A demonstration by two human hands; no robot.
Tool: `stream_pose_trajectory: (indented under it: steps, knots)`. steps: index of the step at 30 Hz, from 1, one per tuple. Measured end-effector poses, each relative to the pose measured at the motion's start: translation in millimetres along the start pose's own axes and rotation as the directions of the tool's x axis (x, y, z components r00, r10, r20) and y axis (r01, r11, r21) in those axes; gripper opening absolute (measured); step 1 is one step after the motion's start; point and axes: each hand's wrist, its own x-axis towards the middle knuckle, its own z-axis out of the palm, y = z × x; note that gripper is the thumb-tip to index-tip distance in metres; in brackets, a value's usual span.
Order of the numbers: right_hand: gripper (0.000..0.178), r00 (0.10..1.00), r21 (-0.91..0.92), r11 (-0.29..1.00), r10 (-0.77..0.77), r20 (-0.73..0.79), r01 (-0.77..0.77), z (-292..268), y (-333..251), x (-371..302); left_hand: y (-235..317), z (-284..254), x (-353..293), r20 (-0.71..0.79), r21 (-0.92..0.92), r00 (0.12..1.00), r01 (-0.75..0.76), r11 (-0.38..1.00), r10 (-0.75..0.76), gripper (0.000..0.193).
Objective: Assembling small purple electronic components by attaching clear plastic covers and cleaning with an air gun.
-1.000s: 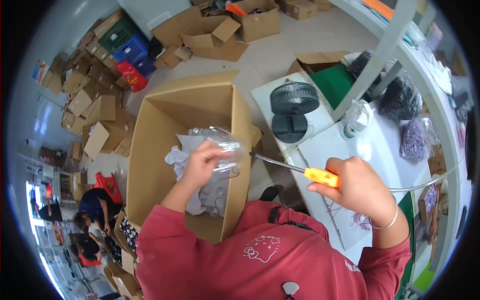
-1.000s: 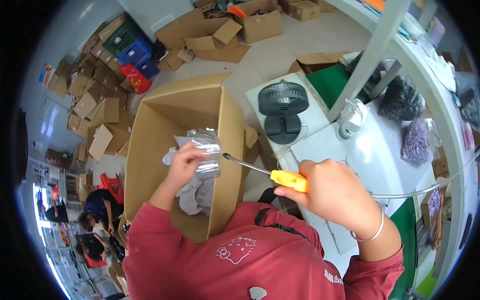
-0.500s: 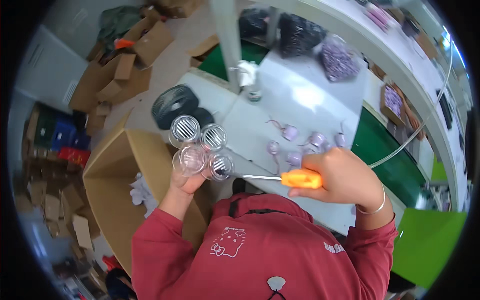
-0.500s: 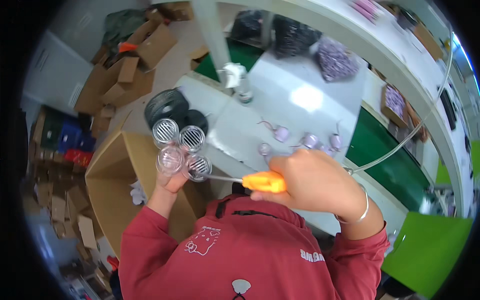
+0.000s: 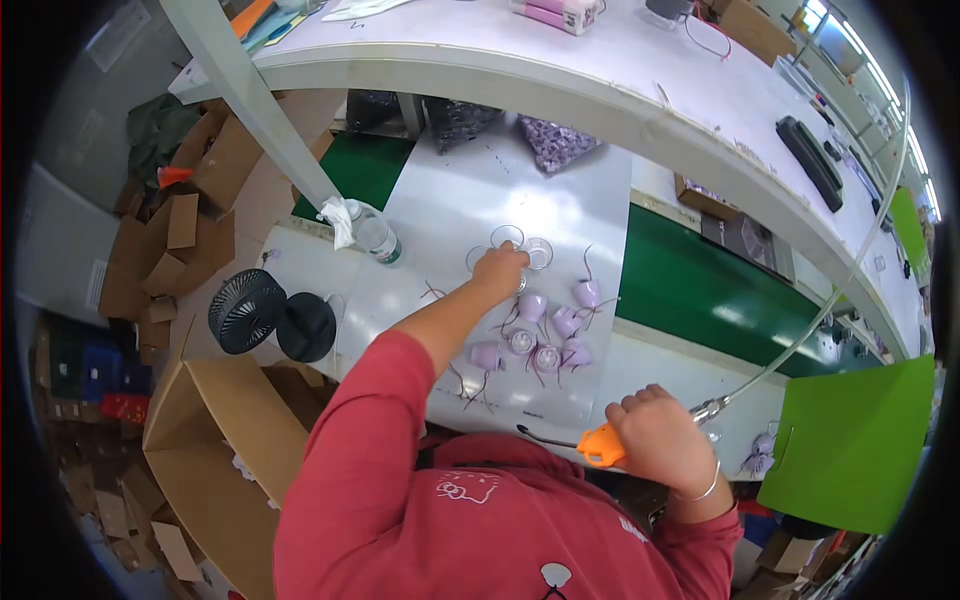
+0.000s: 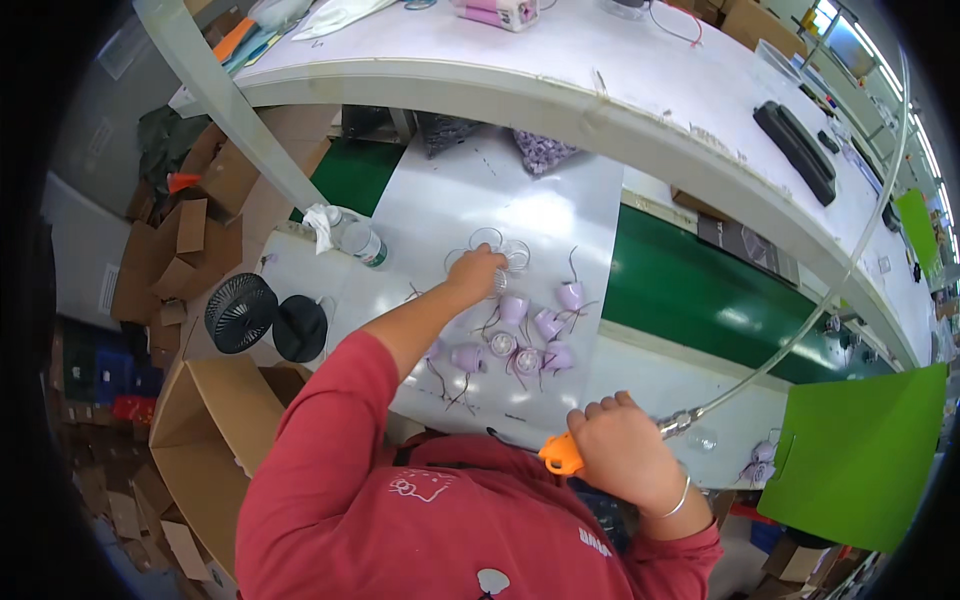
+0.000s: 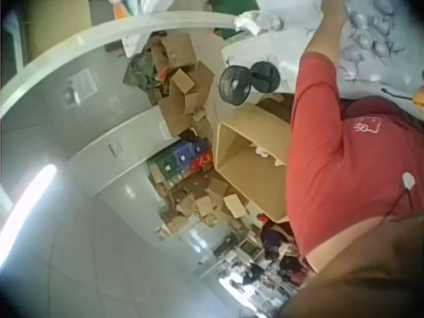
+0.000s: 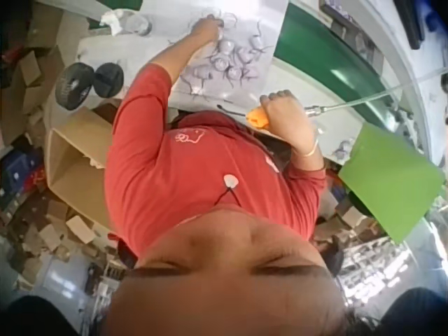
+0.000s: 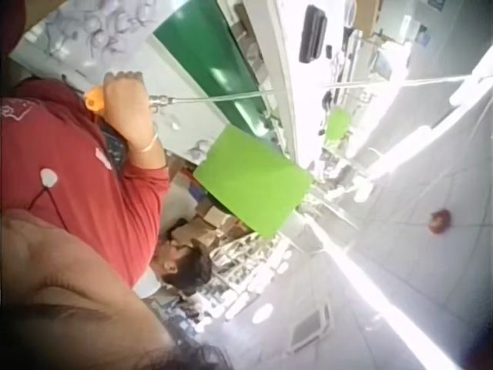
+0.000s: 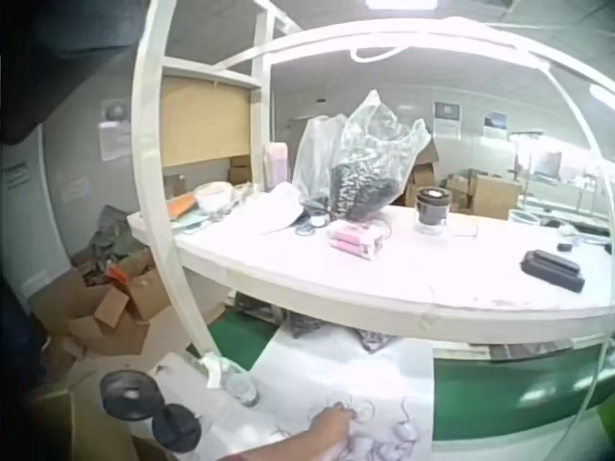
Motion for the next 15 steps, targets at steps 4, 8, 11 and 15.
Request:
stream_pose_trajectory:
  steps: [4, 8, 11, 15]
  knots:
    - [0.032, 1.0, 0.0, 1.0, -0.006, 0.012, 0.006, 5, -3, 6, -31, 43, 26, 0.163, 0.295, 0.966, 0.146, 0.944, -0.2, 0.028]
    - [0.036, 1.0, 0.044, 0.999, -0.008, 0.029, 0.006, 7, 2, 21, -12, 4, -2, 0.254, 0.329, 0.96, 0.027, 0.944, -0.116, 0.041]
    - [0.047, 0.998, 0.023, 0.999, 0.033, 0.044, -0.034, 12, -5, 29, -8, -63, -88, 0.011, 0.114, 0.98, -0.2, 0.973, 0.2, 0.042]
    - [0.051, 0.987, 0.035, 0.997, 0.063, 0.149, -0.069, 28, -9, 53, -51, -194, -275, 0.092, -0.598, 0.973, -0.118, 0.793, 0.214, 0.029]
